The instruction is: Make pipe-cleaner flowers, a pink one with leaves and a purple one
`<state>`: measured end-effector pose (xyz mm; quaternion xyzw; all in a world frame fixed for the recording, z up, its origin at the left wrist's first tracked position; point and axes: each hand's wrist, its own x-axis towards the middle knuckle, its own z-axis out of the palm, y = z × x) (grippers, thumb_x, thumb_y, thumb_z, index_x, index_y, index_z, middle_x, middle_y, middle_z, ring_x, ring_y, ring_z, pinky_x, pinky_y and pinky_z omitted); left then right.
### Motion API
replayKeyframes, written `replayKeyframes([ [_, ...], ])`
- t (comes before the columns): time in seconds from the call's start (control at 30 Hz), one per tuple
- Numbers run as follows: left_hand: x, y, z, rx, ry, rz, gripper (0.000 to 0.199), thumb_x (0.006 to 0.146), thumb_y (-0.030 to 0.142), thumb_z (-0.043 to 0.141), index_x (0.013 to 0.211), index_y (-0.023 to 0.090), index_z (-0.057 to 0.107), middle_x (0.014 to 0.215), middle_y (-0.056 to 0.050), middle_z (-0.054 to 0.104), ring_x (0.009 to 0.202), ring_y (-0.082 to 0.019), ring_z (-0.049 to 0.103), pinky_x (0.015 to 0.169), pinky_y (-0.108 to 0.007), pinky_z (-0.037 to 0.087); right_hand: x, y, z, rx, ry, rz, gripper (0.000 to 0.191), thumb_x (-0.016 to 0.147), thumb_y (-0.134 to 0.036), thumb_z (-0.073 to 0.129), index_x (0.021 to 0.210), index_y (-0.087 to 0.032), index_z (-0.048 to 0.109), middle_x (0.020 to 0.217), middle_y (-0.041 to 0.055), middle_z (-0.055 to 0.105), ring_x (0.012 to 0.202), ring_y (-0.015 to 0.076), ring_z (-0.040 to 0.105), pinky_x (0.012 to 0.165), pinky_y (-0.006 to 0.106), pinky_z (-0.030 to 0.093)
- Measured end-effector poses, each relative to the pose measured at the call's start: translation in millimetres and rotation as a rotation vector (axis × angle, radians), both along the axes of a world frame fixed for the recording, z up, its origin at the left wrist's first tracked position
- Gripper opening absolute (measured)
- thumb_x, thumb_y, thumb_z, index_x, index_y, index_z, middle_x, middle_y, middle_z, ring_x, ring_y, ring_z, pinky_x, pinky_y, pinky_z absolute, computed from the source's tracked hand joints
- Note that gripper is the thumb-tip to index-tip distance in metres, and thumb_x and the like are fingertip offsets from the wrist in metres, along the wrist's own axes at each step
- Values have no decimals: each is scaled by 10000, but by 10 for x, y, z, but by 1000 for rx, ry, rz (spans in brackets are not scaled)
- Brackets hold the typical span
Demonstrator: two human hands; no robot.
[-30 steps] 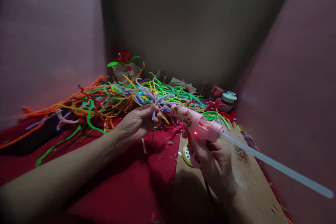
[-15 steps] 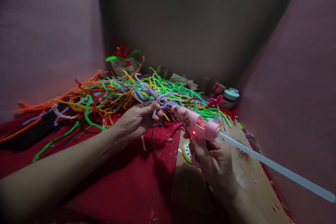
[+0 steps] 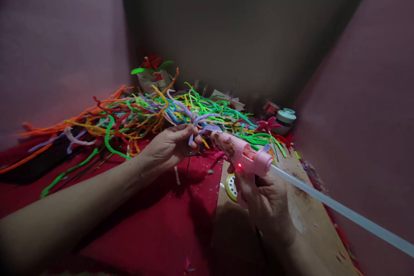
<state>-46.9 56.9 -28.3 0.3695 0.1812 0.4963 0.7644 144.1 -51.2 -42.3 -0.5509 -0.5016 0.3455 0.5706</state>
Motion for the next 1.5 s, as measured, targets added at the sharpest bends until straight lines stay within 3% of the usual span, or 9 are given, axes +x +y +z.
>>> replayKeyframes([
  [0.13, -5, 0, -3, -4, 15, -7, 148, 809, 127, 602, 677, 76, 648, 621, -68, 627, 497, -86, 567, 516, -191, 461, 8, 6, -1, 13, 5, 10, 226, 762, -440, 669, 809, -221, 700, 546, 23, 588, 450, 149, 512, 392, 265, 355],
  [0.3, -8, 10, -27, 4, 3, -10, 154, 829, 119, 576, 705, 73, 656, 640, -77, 639, 534, -94, 589, 538, -191, 472, 22, 24, -9, 42, 17, -41, 243, 725, -423, 711, 909, -265, 703, 804, 69, 698, 607, 200, 614, 458, 298, 447],
  [0.43, -7, 9, -34, 10, -9, -23, 157, 826, 117, 580, 696, 71, 655, 630, -77, 640, 541, -96, 593, 539, -185, 476, 36, 18, -33, 24, 1, -16, 183, 748, -416, 691, 811, -244, 704, 672, 63, 663, 565, 197, 589, 444, 302, 426],
  [0.67, -7, -2, -32, 11, -27, -33, 143, 816, 119, 593, 699, 71, 660, 633, -75, 644, 559, -97, 602, 549, -179, 477, 7, 10, -5, 42, -3, 14, 213, 782, -417, 656, 907, -247, 688, 625, 23, 621, 457, 136, 481, 389, 271, 338],
  [0.83, -4, 10, -50, 29, -27, -30, 116, 796, 138, 631, 704, 74, 661, 643, -72, 648, 561, -97, 603, 552, -183, 483, 43, 13, -42, 38, -44, 41, 217, 806, -414, 622, 715, -223, 668, 496, 5, 532, 427, 133, 447, 390, 272, 319],
  [1.23, -4, 2, -30, 16, -11, -9, 112, 799, 133, 626, 706, 78, 657, 639, -68, 647, 550, -92, 599, 546, -182, 479, -12, 39, 10, 94, -51, -11, 254, 757, -448, 647, 703, -201, 676, 584, 38, 611, 431, 123, 466, 344, 243, 330],
  [1.37, 0, 2, -33, 18, -6, -11, 113, 791, 142, 640, 700, 77, 653, 640, -68, 648, 552, -92, 599, 548, -185, 477, 24, 44, -13, 117, -107, -45, 252, 724, -429, 689, 693, -179, 680, 534, 18, 592, 431, 123, 494, 369, 234, 377],
  [1.5, 6, 2, -25, 9, -15, -6, 120, 788, 135, 639, 685, 76, 647, 627, -64, 644, 535, -91, 594, 540, -188, 475, 18, 26, -27, 94, -110, -44, 289, 719, -448, 686, 637, -171, 679, 419, -13, 497, 358, 103, 423, 325, 221, 329],
])
